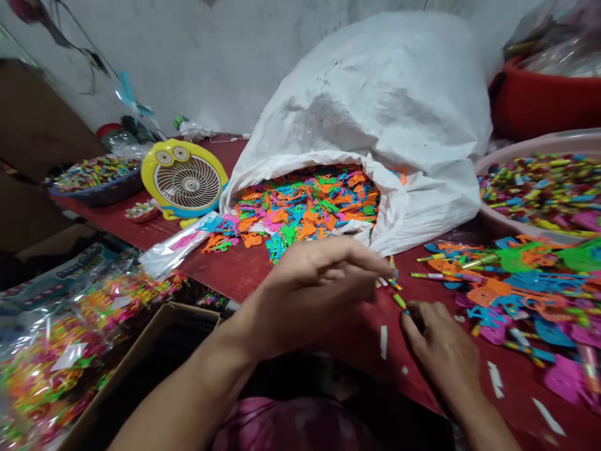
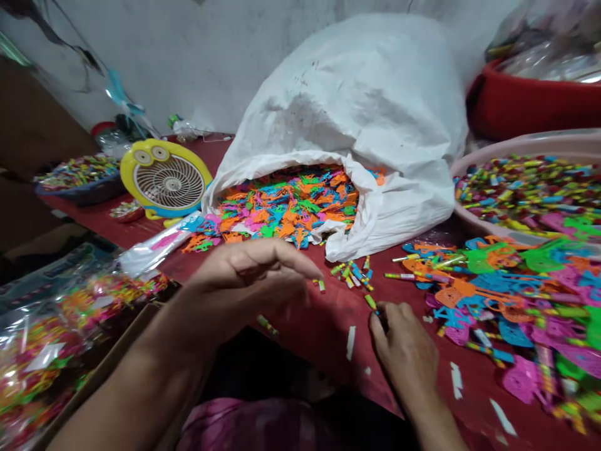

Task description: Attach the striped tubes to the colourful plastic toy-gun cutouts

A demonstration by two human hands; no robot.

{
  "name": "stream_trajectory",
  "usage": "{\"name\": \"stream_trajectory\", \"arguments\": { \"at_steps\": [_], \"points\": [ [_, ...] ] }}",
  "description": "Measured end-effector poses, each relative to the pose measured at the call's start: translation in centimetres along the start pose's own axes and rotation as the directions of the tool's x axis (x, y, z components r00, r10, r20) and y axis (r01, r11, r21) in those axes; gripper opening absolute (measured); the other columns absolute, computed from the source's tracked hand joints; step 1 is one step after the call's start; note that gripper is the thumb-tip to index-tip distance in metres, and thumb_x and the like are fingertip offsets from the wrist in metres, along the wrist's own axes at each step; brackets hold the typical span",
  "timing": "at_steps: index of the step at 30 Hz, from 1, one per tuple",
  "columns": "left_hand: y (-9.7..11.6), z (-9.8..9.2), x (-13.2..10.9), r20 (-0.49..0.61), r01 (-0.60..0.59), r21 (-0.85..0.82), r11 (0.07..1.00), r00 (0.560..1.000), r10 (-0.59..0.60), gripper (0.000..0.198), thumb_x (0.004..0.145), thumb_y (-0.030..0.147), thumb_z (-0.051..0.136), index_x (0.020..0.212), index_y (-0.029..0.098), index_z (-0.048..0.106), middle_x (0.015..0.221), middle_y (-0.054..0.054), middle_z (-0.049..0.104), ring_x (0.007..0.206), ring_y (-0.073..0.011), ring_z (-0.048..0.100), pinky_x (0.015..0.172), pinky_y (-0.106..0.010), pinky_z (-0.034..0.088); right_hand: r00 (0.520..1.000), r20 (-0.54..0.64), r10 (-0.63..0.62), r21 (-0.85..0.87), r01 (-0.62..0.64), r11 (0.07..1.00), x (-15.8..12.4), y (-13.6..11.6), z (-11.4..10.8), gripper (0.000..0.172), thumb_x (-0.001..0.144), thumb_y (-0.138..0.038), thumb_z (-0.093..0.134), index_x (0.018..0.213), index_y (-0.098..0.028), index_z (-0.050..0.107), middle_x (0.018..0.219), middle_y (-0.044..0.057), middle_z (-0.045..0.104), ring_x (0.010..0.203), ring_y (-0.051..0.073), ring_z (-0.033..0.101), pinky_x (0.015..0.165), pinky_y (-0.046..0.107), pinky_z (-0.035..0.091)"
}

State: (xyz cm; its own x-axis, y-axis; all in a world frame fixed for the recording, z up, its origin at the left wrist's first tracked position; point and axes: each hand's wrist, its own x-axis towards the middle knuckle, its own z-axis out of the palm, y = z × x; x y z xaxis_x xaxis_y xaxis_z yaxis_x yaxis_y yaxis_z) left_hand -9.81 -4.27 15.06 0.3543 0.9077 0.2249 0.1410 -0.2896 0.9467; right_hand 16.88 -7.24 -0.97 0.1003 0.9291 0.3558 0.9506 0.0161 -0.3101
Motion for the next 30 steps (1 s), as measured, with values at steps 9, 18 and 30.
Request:
{"name": "stream_trajectory", "arguments": {
  "at_steps": [9,18,30],
  "points": [
    [-18.9,-0.1,-9.0,0.144,-0.247,0.817,0.521,0.963,0.230,0.058,0.089,0.036,0.062,0.142,0.020,0.045,0.142,-0.019,0.051,0.137,-0.0343,0.042,0.106,-0.058,0.041,0.998,0.064,-0.005,-0.073,0.010,0.997,0.2,0.7,1.0,0.042,0.095,-0.050,0.032,0.104,-0.021,0.061,0.090,0.007,0.059,0.077,0.024,0.061,0.062,0.034,0.043],
    [-18.4,0.1,-7.7,-0.276,-0.008,0.780,0.626,0.893,0.356,0.028,0.096,0.037,0.047,0.079,0.020,0.061,0.076,-0.006,0.064,0.073,-0.0198,0.056,0.073,-0.036,0.045,0.980,0.194,-0.031,0.129,0.006,0.992,0.5,1.3,0.3,0.035,0.085,-0.053,0.044,0.086,-0.023,0.062,0.084,0.008,0.063,0.073,0.025,0.062,0.062,0.036,0.047],
    [-17.8,-8.9,-2.9,-0.465,0.466,0.824,0.321,0.881,-0.087,0.017,0.091,0.035,0.056,0.088,0.019,0.062,0.090,-0.009,0.066,0.089,-0.0253,0.059,0.073,-0.034,0.036,0.990,0.143,0.010,0.280,-0.050,0.959,0.1,-0.1,0.3,0.035,0.084,-0.054,0.050,0.093,-0.024,0.066,0.093,0.009,0.068,0.078,0.025,0.067,0.061,0.034,0.053]
  ]
}}
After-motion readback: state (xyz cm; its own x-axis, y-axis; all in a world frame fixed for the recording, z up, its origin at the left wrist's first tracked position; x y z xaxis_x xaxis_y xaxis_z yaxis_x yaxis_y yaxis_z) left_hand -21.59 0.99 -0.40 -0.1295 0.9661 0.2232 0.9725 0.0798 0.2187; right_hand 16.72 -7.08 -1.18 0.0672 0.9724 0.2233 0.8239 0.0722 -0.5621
